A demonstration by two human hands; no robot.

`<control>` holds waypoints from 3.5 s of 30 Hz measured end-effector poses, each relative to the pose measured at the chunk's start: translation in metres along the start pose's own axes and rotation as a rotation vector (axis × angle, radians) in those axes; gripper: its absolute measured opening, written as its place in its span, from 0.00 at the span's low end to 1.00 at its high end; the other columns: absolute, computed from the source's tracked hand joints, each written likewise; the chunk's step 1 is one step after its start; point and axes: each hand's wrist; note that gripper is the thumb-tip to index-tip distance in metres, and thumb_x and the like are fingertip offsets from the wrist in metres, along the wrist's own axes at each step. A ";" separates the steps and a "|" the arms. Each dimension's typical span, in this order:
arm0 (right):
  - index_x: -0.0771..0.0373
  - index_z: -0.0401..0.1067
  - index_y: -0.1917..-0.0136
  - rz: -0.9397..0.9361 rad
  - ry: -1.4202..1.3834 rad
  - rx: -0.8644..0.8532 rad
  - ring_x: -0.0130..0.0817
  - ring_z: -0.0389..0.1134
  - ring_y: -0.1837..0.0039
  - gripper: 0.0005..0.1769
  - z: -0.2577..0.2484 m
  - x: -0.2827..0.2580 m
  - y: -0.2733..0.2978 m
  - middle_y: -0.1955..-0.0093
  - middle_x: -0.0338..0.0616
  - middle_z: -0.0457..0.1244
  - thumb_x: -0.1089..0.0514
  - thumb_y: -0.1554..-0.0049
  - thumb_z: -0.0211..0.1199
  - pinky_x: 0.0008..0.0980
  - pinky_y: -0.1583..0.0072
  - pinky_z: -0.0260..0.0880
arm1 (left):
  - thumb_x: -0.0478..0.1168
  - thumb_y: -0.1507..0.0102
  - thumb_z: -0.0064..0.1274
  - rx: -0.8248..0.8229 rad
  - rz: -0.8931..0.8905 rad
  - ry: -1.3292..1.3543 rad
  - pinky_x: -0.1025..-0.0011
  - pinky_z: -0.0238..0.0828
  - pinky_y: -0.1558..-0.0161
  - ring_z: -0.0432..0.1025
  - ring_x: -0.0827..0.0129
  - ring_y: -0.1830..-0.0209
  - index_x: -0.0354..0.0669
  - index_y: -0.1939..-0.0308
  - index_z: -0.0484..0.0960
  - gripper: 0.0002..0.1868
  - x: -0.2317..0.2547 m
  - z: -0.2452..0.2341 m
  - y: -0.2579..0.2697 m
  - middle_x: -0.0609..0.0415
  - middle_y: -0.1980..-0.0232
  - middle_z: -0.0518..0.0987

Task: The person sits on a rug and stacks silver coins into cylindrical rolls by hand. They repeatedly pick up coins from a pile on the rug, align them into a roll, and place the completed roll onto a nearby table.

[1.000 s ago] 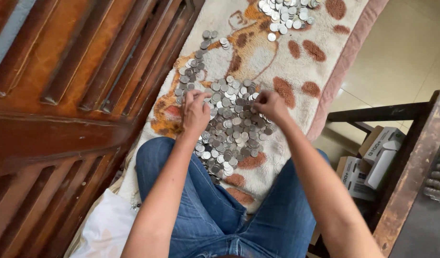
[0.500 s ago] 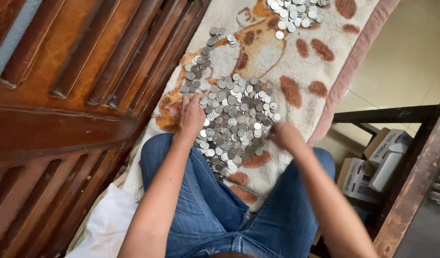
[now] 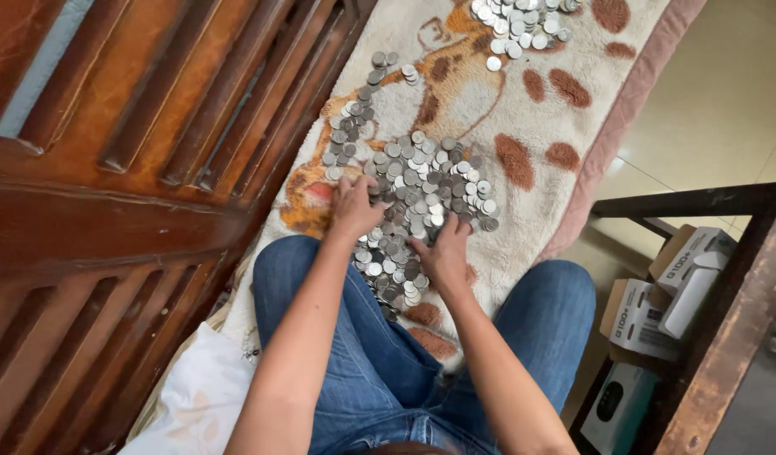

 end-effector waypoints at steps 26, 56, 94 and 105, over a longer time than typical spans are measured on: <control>0.43 0.83 0.40 -0.185 -0.160 0.131 0.46 0.74 0.35 0.25 -0.020 -0.031 0.079 0.43 0.38 0.73 0.66 0.35 0.50 0.44 0.32 0.71 | 0.57 0.30 0.53 -0.195 -0.440 2.075 0.70 0.65 0.69 0.69 0.69 0.70 0.56 0.72 0.75 0.19 -0.014 0.028 0.067 0.61 0.68 0.76; 0.66 0.76 0.30 0.469 -1.422 -0.270 0.30 0.71 0.49 0.24 -0.064 0.026 0.020 0.48 0.39 0.70 0.72 0.40 0.59 0.31 0.39 0.77 | 0.57 0.20 0.46 -0.309 -0.319 1.756 0.77 0.79 0.58 0.77 0.73 0.63 0.58 0.51 0.86 0.17 -0.001 -0.031 0.092 0.69 0.71 0.74; 0.60 0.82 0.34 -0.331 -0.467 0.341 0.42 0.75 0.34 0.21 -0.081 -0.087 0.101 0.40 0.49 0.74 0.75 0.35 0.61 0.41 0.32 0.77 | 0.50 0.28 0.54 -0.624 -0.413 1.990 0.58 0.85 0.41 0.81 0.55 0.43 0.40 0.31 0.84 0.25 0.055 0.017 0.180 0.47 0.43 0.85; 0.54 0.84 0.45 -0.435 -0.170 0.137 0.44 0.75 0.47 0.09 -0.013 -0.055 -0.033 0.50 0.42 0.71 0.64 0.32 0.65 0.40 0.45 0.79 | 0.50 0.31 0.65 -0.268 -0.661 1.906 0.72 0.89 0.55 0.83 0.62 0.57 0.43 0.54 0.91 0.14 -0.001 0.055 0.150 0.48 0.55 0.88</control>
Point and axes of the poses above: each hand's wrist, its own y-axis away from the middle knuckle, its own z-axis out of the palm, x = y × z
